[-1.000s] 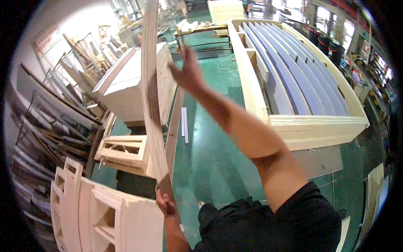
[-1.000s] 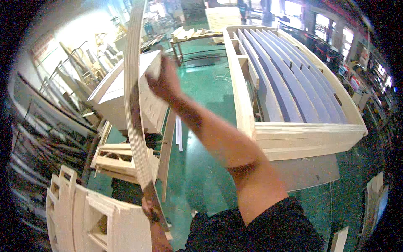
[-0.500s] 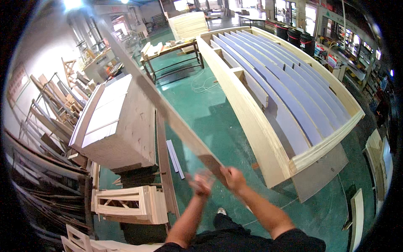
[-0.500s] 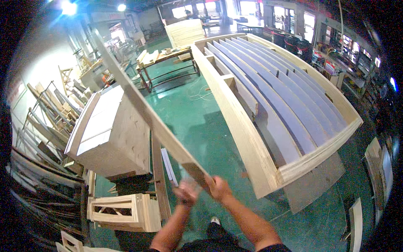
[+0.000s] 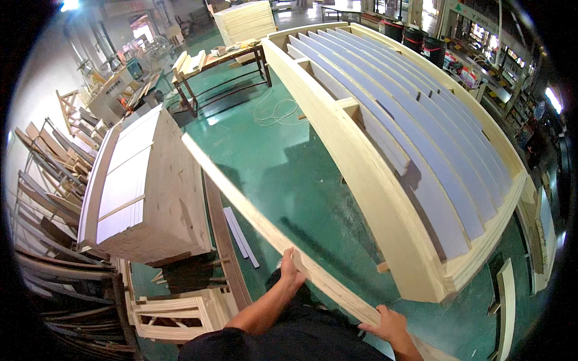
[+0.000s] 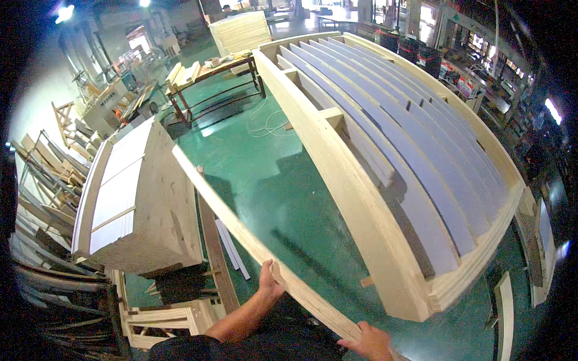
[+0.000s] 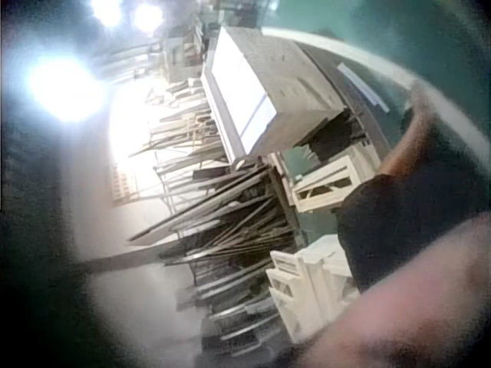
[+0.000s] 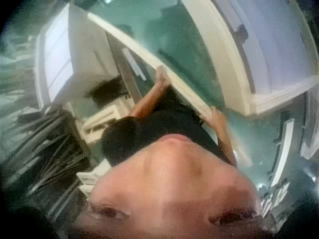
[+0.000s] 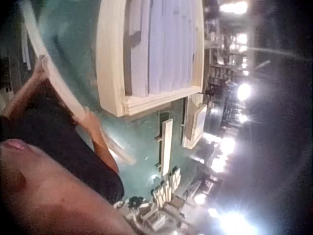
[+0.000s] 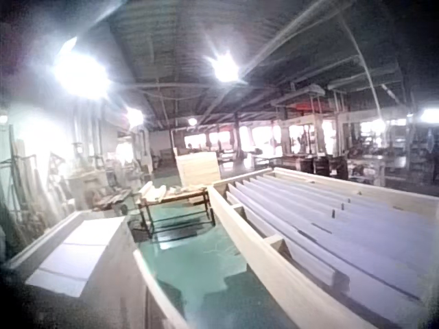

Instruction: The person uses a pneumatic nail gun to fasten wooden trim pieces to a large wooden frame with purple interior panels. They repeatedly position trim strips along the frame edges and fire nails to secure them, occasionally walking around the workbench to access different sides.

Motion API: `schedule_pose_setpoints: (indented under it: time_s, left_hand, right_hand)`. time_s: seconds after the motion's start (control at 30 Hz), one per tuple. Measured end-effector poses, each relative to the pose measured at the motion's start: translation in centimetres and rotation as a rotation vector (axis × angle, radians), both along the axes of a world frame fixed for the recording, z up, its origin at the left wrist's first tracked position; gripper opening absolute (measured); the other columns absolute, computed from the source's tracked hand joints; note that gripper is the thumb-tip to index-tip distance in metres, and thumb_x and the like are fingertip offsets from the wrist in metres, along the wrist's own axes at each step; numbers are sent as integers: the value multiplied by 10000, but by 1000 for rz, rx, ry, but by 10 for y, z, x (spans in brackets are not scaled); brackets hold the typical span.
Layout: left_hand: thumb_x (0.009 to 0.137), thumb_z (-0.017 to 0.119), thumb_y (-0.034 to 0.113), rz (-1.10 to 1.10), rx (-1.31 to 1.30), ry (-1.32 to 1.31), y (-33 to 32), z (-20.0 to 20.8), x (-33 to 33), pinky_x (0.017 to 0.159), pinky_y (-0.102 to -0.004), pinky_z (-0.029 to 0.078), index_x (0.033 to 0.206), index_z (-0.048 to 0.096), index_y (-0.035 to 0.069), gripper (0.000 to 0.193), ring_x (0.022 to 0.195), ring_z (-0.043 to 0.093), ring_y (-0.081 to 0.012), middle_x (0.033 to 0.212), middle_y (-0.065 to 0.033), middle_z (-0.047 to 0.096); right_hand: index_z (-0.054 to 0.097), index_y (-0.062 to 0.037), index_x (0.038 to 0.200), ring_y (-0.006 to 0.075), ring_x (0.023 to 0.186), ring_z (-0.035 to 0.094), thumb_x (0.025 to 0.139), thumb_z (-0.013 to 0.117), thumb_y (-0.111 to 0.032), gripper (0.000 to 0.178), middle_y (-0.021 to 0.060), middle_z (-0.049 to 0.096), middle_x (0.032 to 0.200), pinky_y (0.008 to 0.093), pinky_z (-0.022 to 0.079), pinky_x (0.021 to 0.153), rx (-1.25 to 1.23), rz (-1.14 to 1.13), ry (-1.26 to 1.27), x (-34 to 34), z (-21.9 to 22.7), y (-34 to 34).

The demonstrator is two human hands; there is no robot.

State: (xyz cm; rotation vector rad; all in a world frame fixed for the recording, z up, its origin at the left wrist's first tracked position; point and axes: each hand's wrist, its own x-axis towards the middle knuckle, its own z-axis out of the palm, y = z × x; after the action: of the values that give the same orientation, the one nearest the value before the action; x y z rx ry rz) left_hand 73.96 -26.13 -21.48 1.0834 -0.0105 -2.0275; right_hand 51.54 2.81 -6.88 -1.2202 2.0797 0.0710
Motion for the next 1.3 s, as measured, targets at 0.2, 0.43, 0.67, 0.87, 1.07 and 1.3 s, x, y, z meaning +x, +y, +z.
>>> schedule_pose_setpoints:
  time_s: [0.2,0.43,0.67,0.87,1.07,1.3]
  left_hand:
    - [1044,536,384,-139,-279,21,-155,73,-17,1054,-535,452,1310,531,50,427,1200,560,-330,1259,-120,598]
    - [1005,654,340,-411,-670,-5,-356,163,-98,807,-406,623,1320,504,-8,492,1016,696,-241,1204,-126,656]
    - [975,683,404,-493,-734,-33,-468,180,-189,738,-386,632,1224,549,-60,544,849,731,-250,1081,-158,676]
    - [967,673,474,-617,-786,-163,-520,186,-218,671,-400,627,1132,563,-84,592,795,729,-249,955,-192,667]
    - [995,461,678,-1044,-985,-541,-557,161,-235,665,-407,563,1156,606,-50,760,785,644,-235,928,-158,642]
    - [1076,533,445,-1011,-1462,-586,-655,174,-166,468,-331,356,742,446,106,484,510,401,-107,607,13,380]
  right_hand:
    - [622,-67,1114,358,999,574,645,833,-485,663,127,546,1065,510,469,866,-594,20,346,64,4,-89]
    - [617,-18,1206,382,1078,524,667,844,-395,696,147,549,1103,562,380,959,-682,-29,678,33,100,-240]
    - [614,44,1207,379,1055,544,667,857,-306,689,168,558,1076,512,421,938,-713,-87,694,-22,139,-345]
    - [620,42,1193,395,1040,550,635,875,-262,685,173,561,1068,509,434,918,-671,-118,649,-51,145,-398]
    - [641,-33,1231,371,1114,579,686,862,-386,686,168,621,1164,507,440,970,-644,-189,647,-67,133,-383]
    - [584,-75,1245,284,1067,604,804,802,-405,591,91,590,1090,462,474,895,-693,-209,635,-56,137,-416]
